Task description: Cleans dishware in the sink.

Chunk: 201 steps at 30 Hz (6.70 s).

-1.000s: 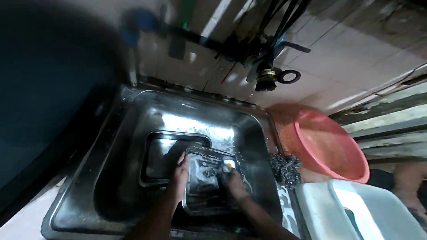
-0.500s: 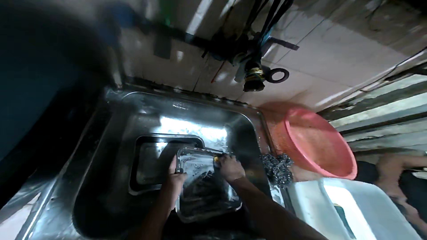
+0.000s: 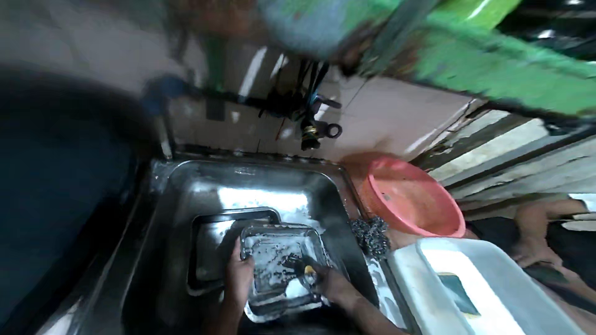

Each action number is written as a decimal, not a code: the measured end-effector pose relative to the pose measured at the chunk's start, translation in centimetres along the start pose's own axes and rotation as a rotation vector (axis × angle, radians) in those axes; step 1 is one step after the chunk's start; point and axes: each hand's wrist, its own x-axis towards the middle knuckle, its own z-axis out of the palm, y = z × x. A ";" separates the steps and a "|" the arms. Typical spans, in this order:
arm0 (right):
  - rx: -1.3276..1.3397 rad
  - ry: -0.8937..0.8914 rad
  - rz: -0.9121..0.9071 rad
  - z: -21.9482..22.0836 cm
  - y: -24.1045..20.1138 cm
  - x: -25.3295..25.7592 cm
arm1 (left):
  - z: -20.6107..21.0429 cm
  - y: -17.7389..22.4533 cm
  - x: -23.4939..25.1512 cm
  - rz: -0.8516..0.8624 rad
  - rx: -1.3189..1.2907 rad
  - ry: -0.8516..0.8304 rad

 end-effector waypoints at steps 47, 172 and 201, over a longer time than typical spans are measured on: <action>0.118 0.874 -0.644 -4.4 -11.4 -13.2 | -6.5 18.9 -11.9 0.305 1.134 -0.276; 1.142 0.741 -0.219 -7.3 -3.8 -0.9 | -6.2 7.2 -4.9 -0.074 -0.179 0.049; 0.151 0.526 -0.864 5.2 -12.0 1.4 | 0.5 -1.7 2.0 -0.335 -0.605 0.100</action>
